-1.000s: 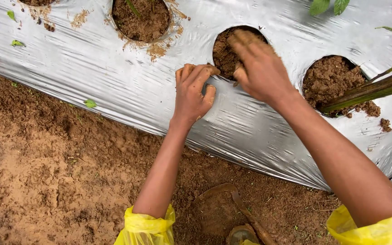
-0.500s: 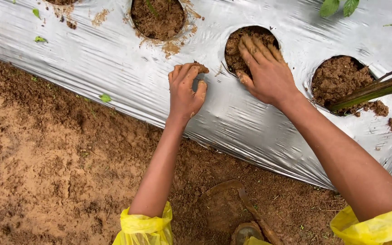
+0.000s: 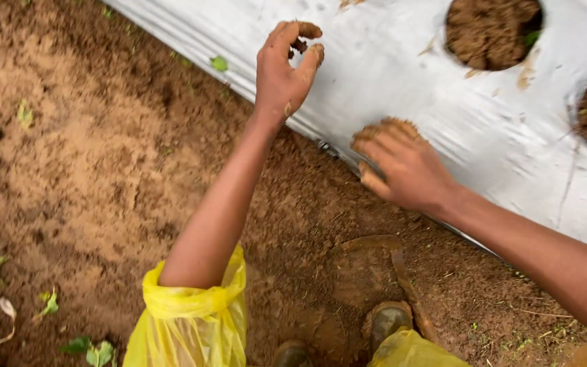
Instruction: The person uses a hoe to loosen soil and then packs dirt around the base of plants growing through a plastic mulch sheet. They move along the row, repeating the process of hoeing and hand-packing soil for several different plants.
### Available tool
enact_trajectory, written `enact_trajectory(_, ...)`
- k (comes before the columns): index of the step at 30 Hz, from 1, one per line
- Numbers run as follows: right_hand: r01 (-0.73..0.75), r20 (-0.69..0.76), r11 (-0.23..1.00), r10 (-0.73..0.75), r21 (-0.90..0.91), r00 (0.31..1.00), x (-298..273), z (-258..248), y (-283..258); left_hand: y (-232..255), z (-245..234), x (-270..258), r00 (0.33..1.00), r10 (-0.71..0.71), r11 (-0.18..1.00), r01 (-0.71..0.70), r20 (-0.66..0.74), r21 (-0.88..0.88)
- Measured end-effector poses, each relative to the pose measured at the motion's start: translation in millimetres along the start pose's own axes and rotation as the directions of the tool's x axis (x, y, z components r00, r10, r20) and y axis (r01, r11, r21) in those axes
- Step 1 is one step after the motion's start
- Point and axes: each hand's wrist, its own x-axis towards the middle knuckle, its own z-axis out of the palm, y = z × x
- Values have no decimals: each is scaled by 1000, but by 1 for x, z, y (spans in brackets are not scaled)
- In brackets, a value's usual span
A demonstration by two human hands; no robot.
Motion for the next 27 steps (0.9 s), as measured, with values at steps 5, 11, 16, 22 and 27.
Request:
enact_trajectory(5, -10, 323, 994, -26, 108, 946, -23, 85, -58, -10, -58, -63, 994, -91, 994, 94, -58, 52)
enact_trajectory(11, -40, 375, 996, 7, 80, 927, 32, 141, -99, -85, -105, -185, 948, -288, 924, 312, -133, 220)
enact_trajectory(16, -158, 345, 982, 115, 99, 931, 109, 167, -107, -103, -100, -246, 693, -691, 633, 718, -206, 290)
enact_trajectory(22, -251, 379, 968, 230, 4, 896, 92, 204, -109, -109, -85, -270, 734, -641, 622, 669, -224, 407)
enact_trajectory(27, -246, 294, 956, 193, 158, 936, 39, 222, -129, -98, -65, -287, 899, -412, 795, 436, -152, 423)
